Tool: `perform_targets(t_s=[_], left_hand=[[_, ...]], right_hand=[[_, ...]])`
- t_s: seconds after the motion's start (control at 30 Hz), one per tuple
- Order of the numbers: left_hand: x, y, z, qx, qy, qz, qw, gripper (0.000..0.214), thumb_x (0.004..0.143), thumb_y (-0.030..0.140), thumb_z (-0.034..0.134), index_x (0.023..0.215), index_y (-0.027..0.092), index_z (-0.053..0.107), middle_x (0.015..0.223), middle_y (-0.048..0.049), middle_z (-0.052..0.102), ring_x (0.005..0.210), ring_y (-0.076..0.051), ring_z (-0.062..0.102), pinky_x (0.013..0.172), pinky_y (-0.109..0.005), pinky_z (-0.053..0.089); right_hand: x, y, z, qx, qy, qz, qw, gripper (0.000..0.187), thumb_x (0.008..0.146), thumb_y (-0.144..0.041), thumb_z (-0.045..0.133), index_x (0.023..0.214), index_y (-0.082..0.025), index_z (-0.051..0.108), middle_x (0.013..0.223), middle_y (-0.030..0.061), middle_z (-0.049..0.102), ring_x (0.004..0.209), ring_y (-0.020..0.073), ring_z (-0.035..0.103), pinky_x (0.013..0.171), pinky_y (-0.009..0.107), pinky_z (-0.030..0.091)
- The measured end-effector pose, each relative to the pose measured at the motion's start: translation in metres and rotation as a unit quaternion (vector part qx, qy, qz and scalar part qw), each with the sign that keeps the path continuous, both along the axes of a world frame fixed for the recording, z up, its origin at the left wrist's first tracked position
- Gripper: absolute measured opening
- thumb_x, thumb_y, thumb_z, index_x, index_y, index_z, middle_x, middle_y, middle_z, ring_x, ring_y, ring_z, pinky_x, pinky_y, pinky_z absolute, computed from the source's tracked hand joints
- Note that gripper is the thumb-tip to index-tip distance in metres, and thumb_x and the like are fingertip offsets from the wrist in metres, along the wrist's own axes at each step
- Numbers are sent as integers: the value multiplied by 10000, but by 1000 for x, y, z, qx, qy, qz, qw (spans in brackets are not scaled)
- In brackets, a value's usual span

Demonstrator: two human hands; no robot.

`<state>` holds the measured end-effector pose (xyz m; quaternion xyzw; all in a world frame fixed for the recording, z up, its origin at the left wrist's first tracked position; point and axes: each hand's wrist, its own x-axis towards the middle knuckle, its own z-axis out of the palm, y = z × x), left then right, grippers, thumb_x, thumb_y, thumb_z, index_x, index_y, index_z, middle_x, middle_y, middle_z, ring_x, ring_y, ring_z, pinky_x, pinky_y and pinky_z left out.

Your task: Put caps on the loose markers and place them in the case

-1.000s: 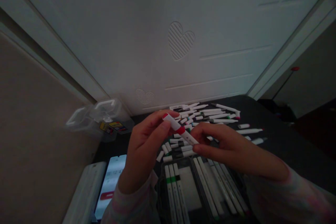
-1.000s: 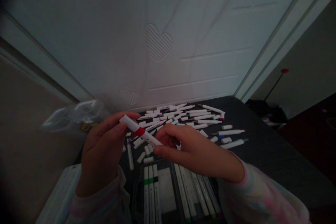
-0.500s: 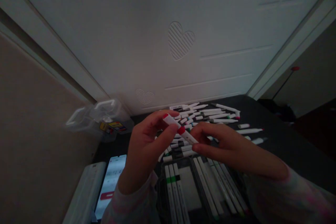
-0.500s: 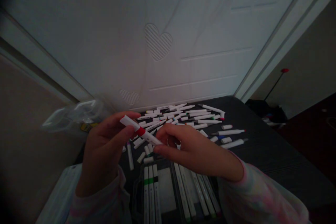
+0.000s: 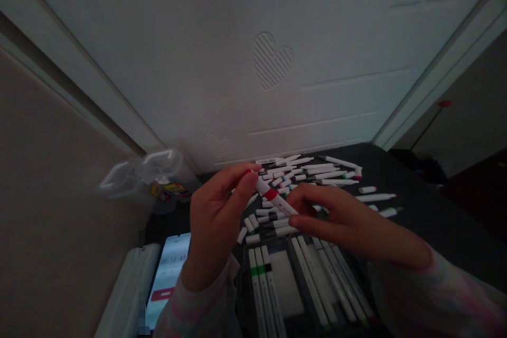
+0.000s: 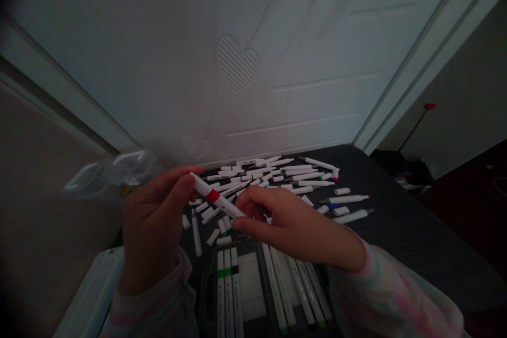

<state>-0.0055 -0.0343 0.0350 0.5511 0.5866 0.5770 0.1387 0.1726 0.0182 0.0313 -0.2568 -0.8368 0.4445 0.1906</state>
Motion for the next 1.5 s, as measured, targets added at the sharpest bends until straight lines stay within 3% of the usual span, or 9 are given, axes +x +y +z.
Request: perform_targets(t_s=[0.17,0.57,0.8,1.13,1.33,1.5], left_hand=[[3,1,-1,9,-24,11,1000,229,829,337,496,816,228,697,711,18,668,634,-109,577,608,-209,446],[3,0,-3,3,-121,-52,991,258,814,347,504,908,192,688,778,-25,667,719,-146,587,651,-247,465],[2,0,-2,-10,-47,-44,998,209,734,269,627,937,260,671,685,41,649,596,-83,559,623,-201,453],[1,1,-1,-22,-63,-84,994,260,763,261,602,1021,257,635,795,10,674,676,-107,606,649,-217,474],[2,3,-6,12,-106,-89,990,244,763,234,601,1007,234,618,882,-11,684,705,-108,612,629,-211,478],[3,4,-7,34,-118,-98,988,190,797,228,562,977,247,622,870,3,685,683,-85,597,614,-187,467]], right_hand=[[0,0,0,-8,-1,2,1000,170,839,-341,509,812,-175,531,706,-20,504,623,91,459,558,202,371],[0,1,-1,-1,0,-6,1000,143,833,-321,516,824,-178,527,703,-22,497,623,92,452,557,199,362],[-1,1,0,-1,-1,-5,1000,149,841,-325,506,824,-177,518,711,-22,492,626,91,451,559,200,364],[-2,2,-2,55,-5,-44,998,118,829,-301,525,830,-183,521,708,-24,498,622,94,450,554,207,353],[-1,3,-7,120,4,-86,989,96,800,-270,563,816,-182,526,671,-31,483,594,92,425,533,203,339],[-1,2,-7,123,8,-84,989,94,808,-274,549,822,-185,525,676,-30,484,595,95,427,533,206,339]])
